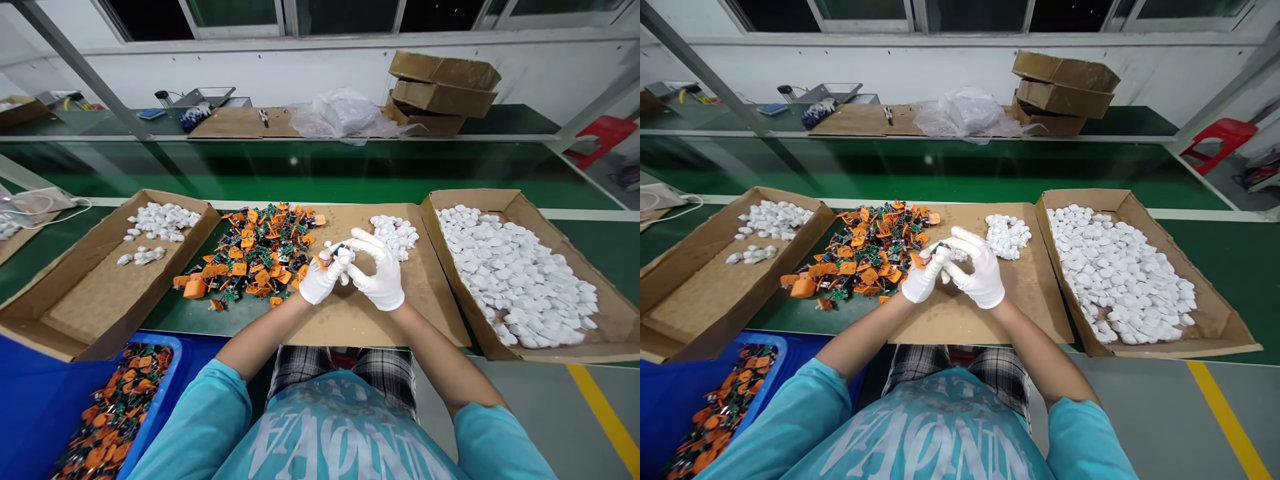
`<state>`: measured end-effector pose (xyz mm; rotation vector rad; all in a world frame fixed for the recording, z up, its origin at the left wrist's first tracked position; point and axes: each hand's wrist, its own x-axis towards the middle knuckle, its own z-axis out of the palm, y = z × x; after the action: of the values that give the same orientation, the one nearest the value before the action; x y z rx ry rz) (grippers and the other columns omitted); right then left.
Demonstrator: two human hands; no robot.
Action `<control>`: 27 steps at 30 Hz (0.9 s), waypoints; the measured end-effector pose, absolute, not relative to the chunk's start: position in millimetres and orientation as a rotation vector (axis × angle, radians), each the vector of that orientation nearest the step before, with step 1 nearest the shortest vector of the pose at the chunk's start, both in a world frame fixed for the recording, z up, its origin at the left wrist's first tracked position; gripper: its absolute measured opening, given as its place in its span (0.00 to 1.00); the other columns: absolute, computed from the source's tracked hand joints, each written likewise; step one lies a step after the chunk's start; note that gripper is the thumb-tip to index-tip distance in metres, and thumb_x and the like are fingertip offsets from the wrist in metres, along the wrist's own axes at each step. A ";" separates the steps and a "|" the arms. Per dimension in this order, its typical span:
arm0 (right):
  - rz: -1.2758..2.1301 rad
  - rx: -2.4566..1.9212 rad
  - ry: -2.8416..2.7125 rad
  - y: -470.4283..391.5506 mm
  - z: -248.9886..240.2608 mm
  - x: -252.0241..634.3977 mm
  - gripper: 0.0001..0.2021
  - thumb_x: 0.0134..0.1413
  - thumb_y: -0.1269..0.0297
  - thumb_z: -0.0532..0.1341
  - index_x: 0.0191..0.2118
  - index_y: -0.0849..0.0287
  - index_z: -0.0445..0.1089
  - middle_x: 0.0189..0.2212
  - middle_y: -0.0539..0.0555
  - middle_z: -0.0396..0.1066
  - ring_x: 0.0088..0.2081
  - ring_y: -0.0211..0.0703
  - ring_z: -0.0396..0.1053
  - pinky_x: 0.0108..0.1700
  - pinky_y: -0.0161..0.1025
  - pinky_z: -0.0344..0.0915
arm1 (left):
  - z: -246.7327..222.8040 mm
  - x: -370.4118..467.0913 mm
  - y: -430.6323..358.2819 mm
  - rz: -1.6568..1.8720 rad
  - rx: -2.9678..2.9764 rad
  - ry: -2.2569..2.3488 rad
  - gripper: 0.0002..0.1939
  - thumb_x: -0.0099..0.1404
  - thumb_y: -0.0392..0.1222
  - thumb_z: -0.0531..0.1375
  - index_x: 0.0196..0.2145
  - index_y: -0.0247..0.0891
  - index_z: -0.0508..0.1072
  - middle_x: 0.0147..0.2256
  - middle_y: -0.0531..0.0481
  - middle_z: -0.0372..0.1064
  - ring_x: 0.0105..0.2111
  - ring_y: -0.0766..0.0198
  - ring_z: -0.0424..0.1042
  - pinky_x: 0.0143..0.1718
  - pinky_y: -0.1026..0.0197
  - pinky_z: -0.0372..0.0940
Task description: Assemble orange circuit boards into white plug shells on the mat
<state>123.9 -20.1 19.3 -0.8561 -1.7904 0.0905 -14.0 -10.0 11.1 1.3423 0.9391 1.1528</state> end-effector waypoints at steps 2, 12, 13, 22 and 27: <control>0.037 -0.900 -1.784 -21.4 19.0 122.8 0.11 0.58 0.65 0.60 0.46 0.52 0.68 0.48 0.56 0.73 0.53 0.50 0.70 0.52 0.52 0.71 | 9.6 -12.2 -9.3 1.224 1.388 0.899 0.27 0.55 0.65 0.60 0.36 0.36 0.73 0.27 0.50 0.72 0.24 0.66 0.69 0.27 0.63 0.66; 0.022 -0.813 -1.932 -15.5 15.0 130.1 0.21 0.55 0.68 0.59 0.55 0.53 0.64 0.53 0.59 0.70 0.57 0.53 0.66 0.55 0.56 0.67 | 9.5 -13.8 -12.3 1.081 1.417 1.009 0.27 0.56 0.68 0.56 0.27 0.38 0.69 0.15 0.57 0.60 0.16 0.70 0.60 0.21 0.64 0.59; 0.058 -0.803 -1.964 -15.3 15.9 131.0 0.21 0.55 0.67 0.58 0.55 0.52 0.63 0.53 0.58 0.70 0.57 0.53 0.67 0.56 0.56 0.67 | 10.8 -13.9 -13.1 1.039 1.395 1.011 0.28 0.55 0.70 0.55 0.24 0.38 0.66 0.14 0.58 0.57 0.14 0.71 0.58 0.20 0.65 0.57; 0.285 -0.767 -2.011 -13.4 12.7 136.0 0.14 0.59 0.57 0.59 0.50 0.49 0.69 0.43 0.54 0.76 0.46 0.49 0.74 0.47 0.49 0.73 | 14.6 -7.6 -9.5 0.818 1.146 0.706 0.41 0.38 0.82 0.54 0.21 0.35 0.69 0.12 0.57 0.54 0.11 0.75 0.47 0.12 0.65 0.42; 0.333 -0.866 -1.943 -18.3 12.1 134.0 0.12 0.57 0.51 0.61 0.44 0.49 0.72 0.40 0.54 0.76 0.43 0.49 0.75 0.44 0.48 0.73 | 3.2 -0.9 -7.1 0.786 1.043 0.585 0.43 0.43 0.83 0.48 0.22 0.34 0.70 0.08 0.60 0.44 0.09 0.74 0.44 0.11 0.65 0.42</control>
<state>134.0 -18.3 12.1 -0.8656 -1.9432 0.3335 -0.9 -7.1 3.2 1.0429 0.5851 0.7864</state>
